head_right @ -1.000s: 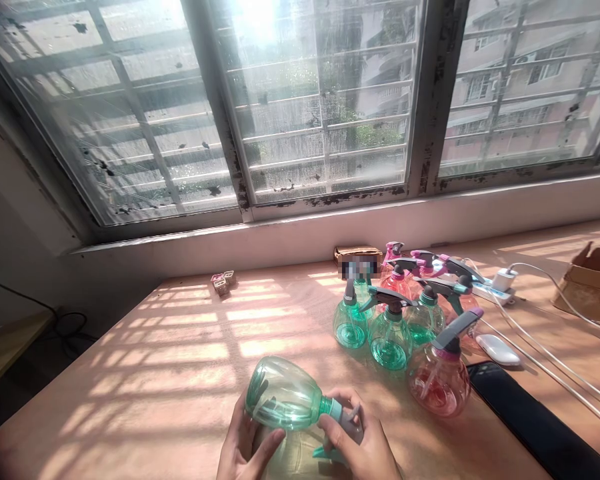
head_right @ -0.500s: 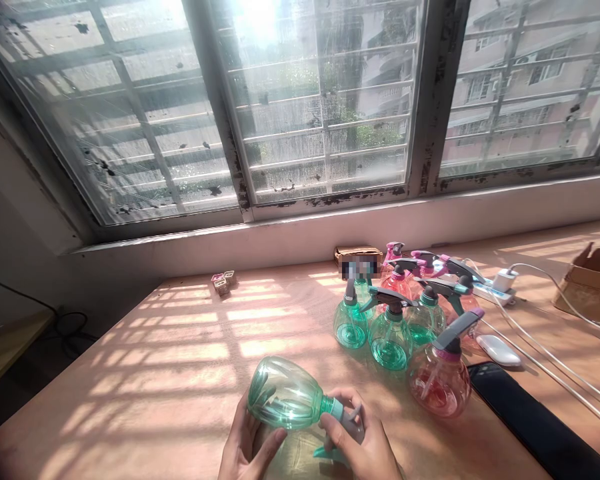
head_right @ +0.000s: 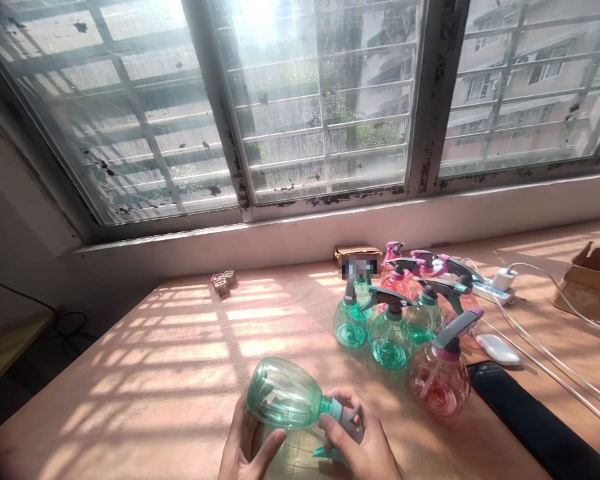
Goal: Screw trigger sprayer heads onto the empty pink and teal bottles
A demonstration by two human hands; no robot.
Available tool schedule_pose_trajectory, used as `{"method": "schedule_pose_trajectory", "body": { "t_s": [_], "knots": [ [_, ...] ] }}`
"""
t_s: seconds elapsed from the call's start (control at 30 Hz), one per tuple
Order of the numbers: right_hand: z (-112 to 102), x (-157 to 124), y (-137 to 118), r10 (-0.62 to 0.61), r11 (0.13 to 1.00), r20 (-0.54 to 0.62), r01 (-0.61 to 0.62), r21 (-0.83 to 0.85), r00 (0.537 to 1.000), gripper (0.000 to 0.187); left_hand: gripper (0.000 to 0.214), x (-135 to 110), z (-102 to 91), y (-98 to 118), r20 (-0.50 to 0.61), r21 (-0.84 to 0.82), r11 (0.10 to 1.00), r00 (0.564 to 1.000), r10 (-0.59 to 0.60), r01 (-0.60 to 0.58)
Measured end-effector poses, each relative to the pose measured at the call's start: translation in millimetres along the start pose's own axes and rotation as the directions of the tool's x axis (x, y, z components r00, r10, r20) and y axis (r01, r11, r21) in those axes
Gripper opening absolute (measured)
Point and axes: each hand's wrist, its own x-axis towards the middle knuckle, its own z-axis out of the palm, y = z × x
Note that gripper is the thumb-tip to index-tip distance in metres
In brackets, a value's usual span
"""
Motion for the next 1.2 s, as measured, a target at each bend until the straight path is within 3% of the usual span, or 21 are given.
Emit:
{"method": "schedule_pose_trajectory", "body": {
  "t_s": [0.27, 0.47, 0.87, 1.2],
  "knots": [
    [0, 1, 2, 0.016, 1.000, -0.007, -0.016, 0.004, 1.000, 0.054, 0.083, 0, 1.5, 7, -0.005, -0.028, 0.998, 0.998, -0.061, 0.060],
    [2, 0, -3, 0.035, 0.999, -0.007, -0.035, 0.041, 0.999, 0.054, 0.086, 0, 2.4, 7, -0.014, -0.034, 0.999, 0.999, -0.041, 0.041],
    [5, -4, -7, 0.154, 0.985, -0.016, -0.152, 0.081, 0.988, 0.064, 0.092, -2, 3.5, 11, 0.009, -0.044, 0.995, 0.995, -0.094, 0.095],
    [0, 1, 6, 0.063, 0.998, -0.011, -0.063, 0.029, 0.998, 0.058, 0.099, -4, 5.7, 15, -0.006, -0.046, 0.994, 0.995, -0.097, 0.096]
  ]
}}
